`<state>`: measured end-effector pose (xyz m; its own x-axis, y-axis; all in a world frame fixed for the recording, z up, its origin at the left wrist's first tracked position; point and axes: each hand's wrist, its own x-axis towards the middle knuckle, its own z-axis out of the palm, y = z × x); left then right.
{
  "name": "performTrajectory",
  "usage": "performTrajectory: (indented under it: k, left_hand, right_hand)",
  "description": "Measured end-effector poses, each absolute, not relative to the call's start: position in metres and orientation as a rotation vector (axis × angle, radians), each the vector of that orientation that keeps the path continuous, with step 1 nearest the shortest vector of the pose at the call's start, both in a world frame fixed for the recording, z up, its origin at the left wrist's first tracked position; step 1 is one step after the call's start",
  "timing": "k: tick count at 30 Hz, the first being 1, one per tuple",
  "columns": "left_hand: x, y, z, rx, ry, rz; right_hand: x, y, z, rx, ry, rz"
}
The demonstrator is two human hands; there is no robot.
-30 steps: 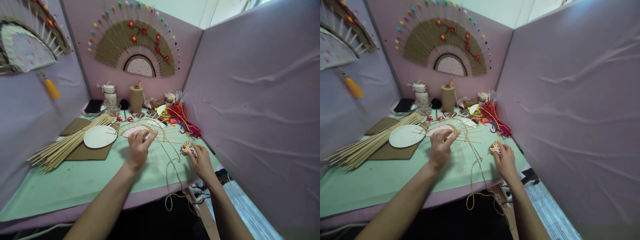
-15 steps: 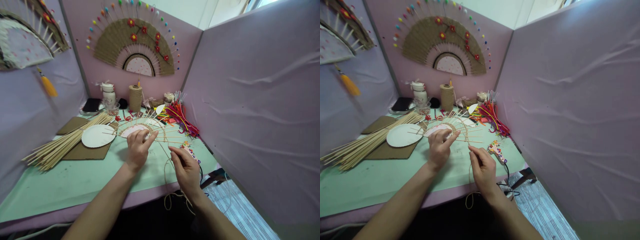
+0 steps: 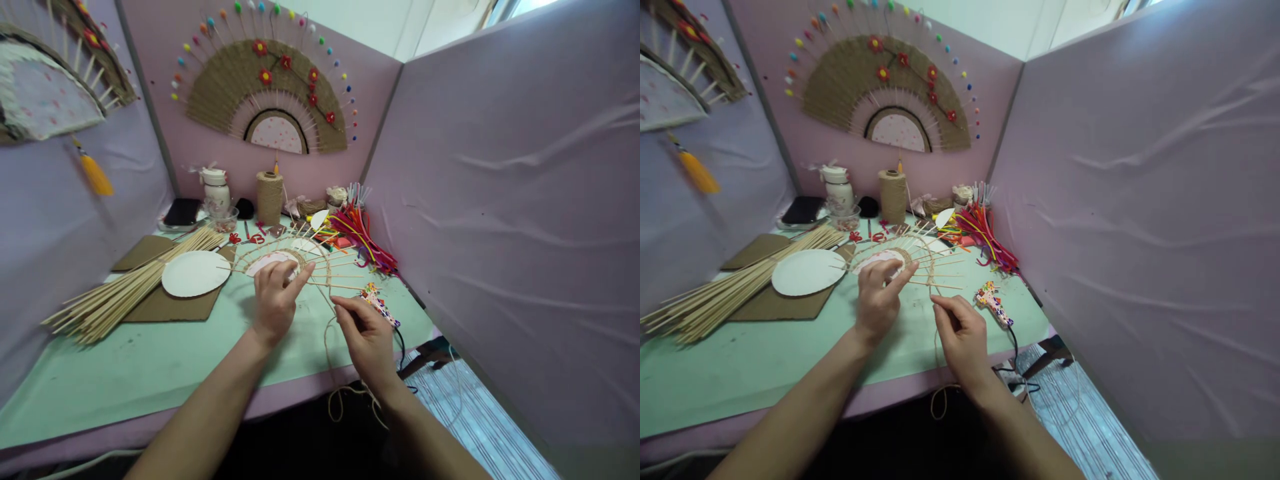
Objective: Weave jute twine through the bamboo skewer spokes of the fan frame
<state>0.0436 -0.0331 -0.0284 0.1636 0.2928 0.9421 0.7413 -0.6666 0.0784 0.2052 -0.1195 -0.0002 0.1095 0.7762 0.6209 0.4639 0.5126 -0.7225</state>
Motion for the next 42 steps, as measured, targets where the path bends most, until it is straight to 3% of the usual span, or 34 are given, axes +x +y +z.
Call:
performTrajectory:
  k: [11,20,42]
  left_hand:
    - [0.042,-0.038,-0.022,-2.09,-1.035,-1.856]
    - [0.033,-0.038,-0.013,-1.976,-0.903,-2.025]
    - [0.026,-0.036,-0.019,-2.018,-0.819,-1.667]
  right_hand:
    - [0.195,-0.083,0.023,-0.843,-1.779,-0.057]
    - [0.183,-0.086,0.045,-0.829,-1.684,0.048]
    - [0.225,-0.103,0.026,-1.063,-1.534,-0.231]
